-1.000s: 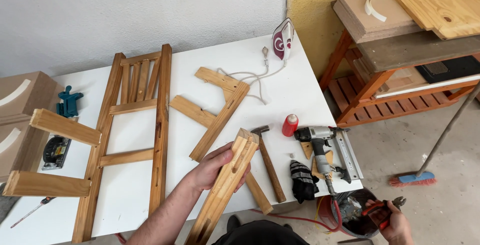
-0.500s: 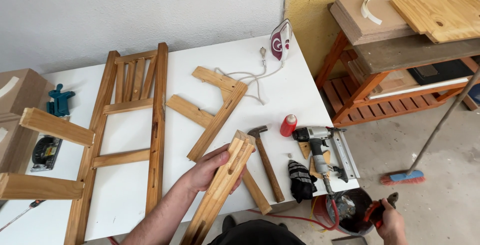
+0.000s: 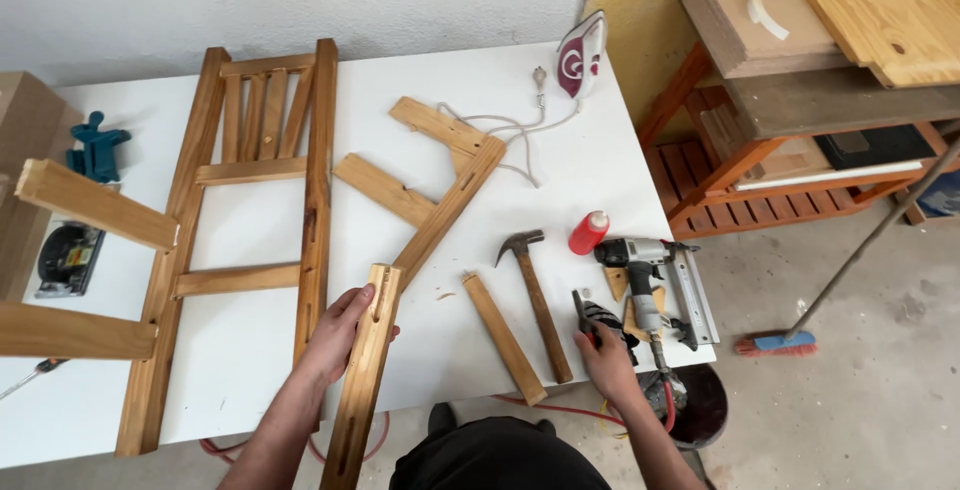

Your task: The person uses pliers to remove nails from a wooden chair leg and then uses a hammer to drive a screw into the wood. The task involves manipulating wooden chair parts on a white workbench.

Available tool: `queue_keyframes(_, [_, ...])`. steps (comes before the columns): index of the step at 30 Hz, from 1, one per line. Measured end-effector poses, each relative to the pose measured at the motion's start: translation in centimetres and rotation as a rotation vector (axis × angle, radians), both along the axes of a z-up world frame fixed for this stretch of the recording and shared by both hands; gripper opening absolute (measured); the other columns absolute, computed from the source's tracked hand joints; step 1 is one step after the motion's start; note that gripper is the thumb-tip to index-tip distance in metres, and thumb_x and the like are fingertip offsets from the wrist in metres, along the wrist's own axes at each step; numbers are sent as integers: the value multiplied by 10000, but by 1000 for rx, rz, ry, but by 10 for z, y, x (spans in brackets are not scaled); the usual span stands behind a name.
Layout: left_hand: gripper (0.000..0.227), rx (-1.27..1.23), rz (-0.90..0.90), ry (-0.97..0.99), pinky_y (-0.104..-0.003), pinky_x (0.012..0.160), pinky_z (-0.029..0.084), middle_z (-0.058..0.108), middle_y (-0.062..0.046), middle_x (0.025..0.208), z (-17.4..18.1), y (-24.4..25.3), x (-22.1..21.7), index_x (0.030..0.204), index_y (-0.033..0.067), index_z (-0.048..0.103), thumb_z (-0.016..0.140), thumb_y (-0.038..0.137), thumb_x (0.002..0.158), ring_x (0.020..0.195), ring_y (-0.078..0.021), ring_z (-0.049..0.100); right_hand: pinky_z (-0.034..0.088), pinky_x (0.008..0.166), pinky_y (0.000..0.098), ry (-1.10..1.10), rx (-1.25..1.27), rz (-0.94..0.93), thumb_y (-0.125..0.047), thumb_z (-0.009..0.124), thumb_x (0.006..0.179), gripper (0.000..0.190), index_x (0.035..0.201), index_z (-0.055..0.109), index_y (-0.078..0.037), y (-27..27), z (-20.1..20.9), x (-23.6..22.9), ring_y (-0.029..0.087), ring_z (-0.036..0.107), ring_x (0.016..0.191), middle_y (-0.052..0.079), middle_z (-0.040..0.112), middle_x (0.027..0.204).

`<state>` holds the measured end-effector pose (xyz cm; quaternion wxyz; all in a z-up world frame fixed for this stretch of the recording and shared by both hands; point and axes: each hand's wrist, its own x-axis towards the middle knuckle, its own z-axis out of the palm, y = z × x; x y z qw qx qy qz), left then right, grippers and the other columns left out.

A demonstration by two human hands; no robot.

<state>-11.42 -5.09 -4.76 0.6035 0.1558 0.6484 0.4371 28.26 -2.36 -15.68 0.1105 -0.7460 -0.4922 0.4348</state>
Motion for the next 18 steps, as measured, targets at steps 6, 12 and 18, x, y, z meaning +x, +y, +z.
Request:
queue_keyframes(6, [655, -81, -655, 640, -498, 986, 543, 780, -115, 1166, -113, 3, -29, 1356, 223, 586, 334, 725, 1019, 1188, -351, 689, 547, 971, 457, -568, 603, 217, -371, 689, 921, 559, 1319, 581, 6, 68, -190, -26, 375, 664, 1070, 175, 568, 1123])
queue_keyframes(12, [665, 47, -1002, 698, -536, 934, 541, 737, -255, 1109, -75, 9, -3, 1213, 46, 638, 254, 572, 1079, 1113, -459, 682, 489, 1000, 502, -612, 697, 167, -291, 716, 927, 576, 1378, 547, 24, 73, -199, -41, 439, 629, 1105, 221, 518, 1176])
queue_keyframes(18, [632, 225, -1609, 790, -526, 926, 524, 705, -268, 1078, -98, 23, 9, 1144, 57, 628, 249, 555, 1058, 1087, -466, 671, 464, 998, 441, -609, 579, 157, -419, 579, 1058, 521, 1416, 532, -43, 66, -175, -45, 343, 602, 1079, 182, 493, 1218])
